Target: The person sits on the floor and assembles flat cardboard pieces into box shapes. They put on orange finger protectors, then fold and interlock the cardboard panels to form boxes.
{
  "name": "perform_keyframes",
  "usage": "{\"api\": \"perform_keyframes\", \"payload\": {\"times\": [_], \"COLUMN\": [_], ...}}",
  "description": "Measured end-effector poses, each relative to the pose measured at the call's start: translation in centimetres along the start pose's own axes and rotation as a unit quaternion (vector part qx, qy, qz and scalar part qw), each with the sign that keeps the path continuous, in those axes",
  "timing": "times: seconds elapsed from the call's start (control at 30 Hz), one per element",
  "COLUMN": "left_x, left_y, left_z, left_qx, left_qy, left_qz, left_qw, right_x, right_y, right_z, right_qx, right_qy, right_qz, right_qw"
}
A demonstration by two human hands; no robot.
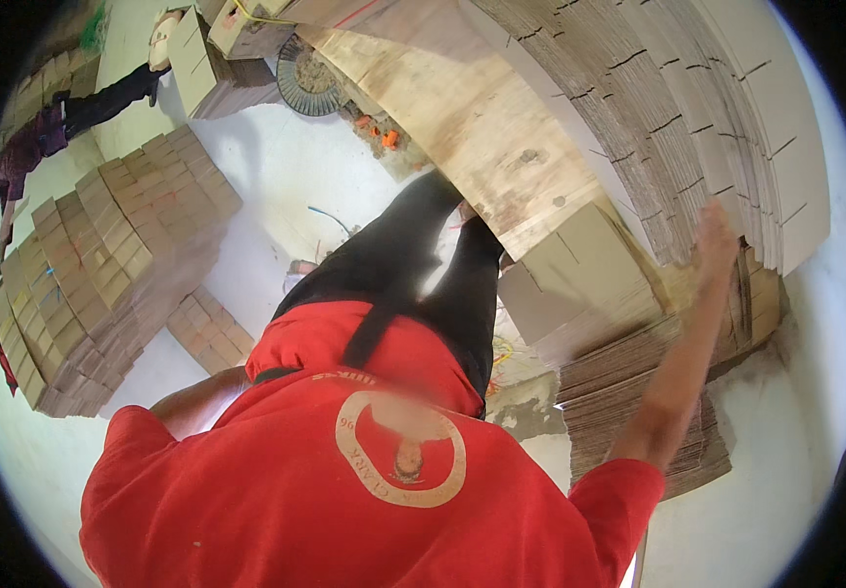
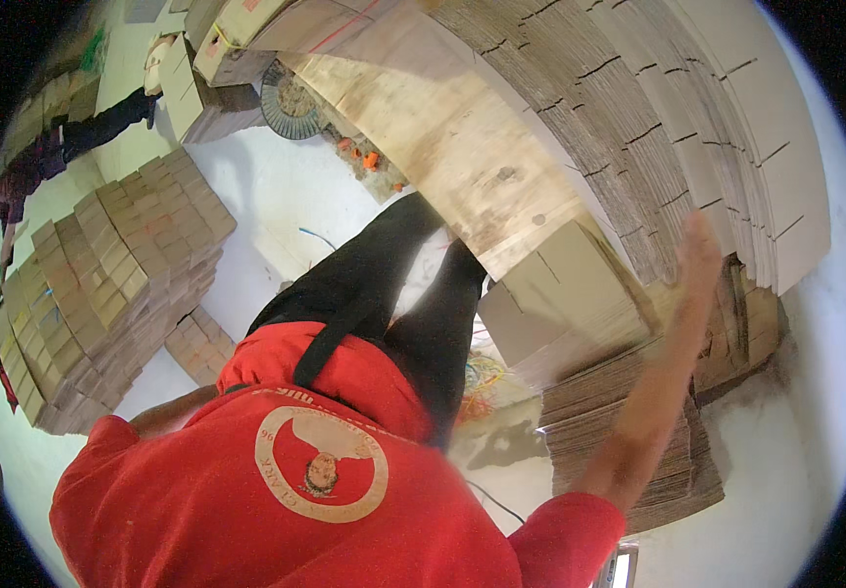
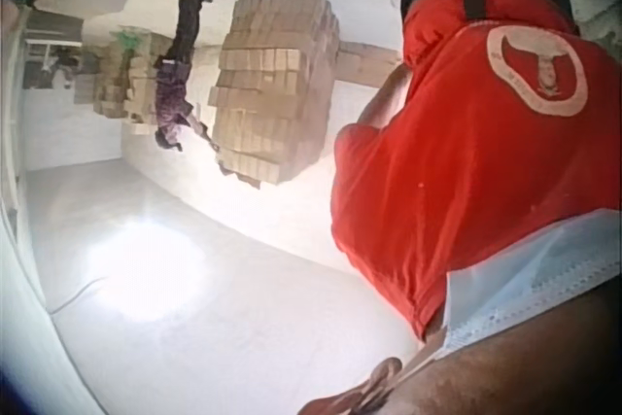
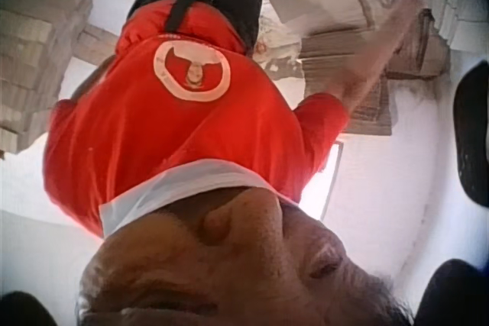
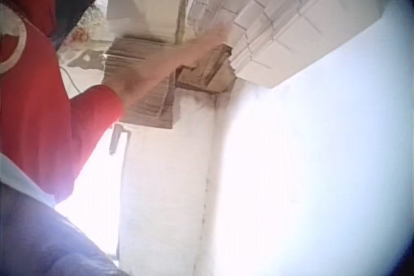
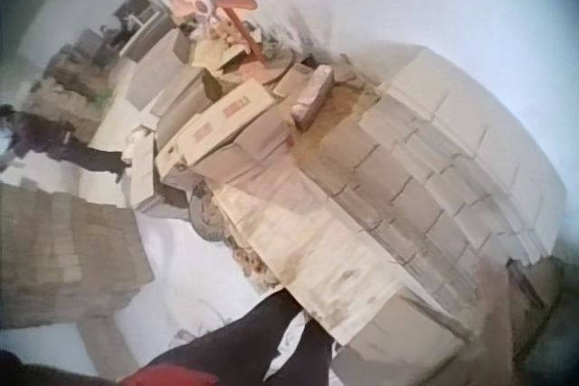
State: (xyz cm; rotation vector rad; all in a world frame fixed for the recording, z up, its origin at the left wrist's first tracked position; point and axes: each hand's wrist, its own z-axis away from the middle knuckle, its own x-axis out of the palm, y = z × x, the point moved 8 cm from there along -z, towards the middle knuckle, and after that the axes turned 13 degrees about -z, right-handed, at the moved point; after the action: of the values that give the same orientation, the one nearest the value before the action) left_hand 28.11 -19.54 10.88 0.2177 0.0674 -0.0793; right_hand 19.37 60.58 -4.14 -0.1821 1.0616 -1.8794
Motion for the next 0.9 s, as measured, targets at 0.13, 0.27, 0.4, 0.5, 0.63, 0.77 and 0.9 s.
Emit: {"api": "perform_keyframes", "payload": {"times": [0.13,0.27,0.4,0.5,0.63,0.77,0.9], "left_x": [-3.8,-13.1,-16.5,-21.2,-11.9,-15.1,-22.9], "left_y": [3.1,6.2,10.9,14.1,17.7,18.6,15.9], "left_z": [-0.6,-2.7,-5.9,-8.0,-10.5,-12.1,-13.0], "left_qx": [0.043,0.104,0.059,0.110,0.311,0.276,0.152], "left_qy": [0.065,0.151,0.085,0.192,0.075,-0.082,0.114], "left_qz": [0.002,0.003,0.206,0.124,-0.504,-0.220,0.017], "left_qw": [0.997,0.983,0.973,0.967,0.802,0.932,0.982], "right_x": [12.0,21.8,22.1,21.8,27.0,25.1,20.6], "right_y": [-5.1,3.9,-5.1,-2.5,0.5,4.2,7.0], "right_z": [18.8,36.0,33.6,34.3,38.4,35.5,31.3], "right_qx": [-0.061,-0.004,-0.102,-0.017,-0.047,0.132,0.035], "right_qy": [-0.110,-0.427,-0.473,-0.442,-0.447,-0.438,-0.166], "right_qz": [0.026,-0.069,-0.094,-0.141,-0.203,-0.223,-0.313], "right_qw": [0.992,0.902,0.870,0.885,0.870,0.861,0.935]}}
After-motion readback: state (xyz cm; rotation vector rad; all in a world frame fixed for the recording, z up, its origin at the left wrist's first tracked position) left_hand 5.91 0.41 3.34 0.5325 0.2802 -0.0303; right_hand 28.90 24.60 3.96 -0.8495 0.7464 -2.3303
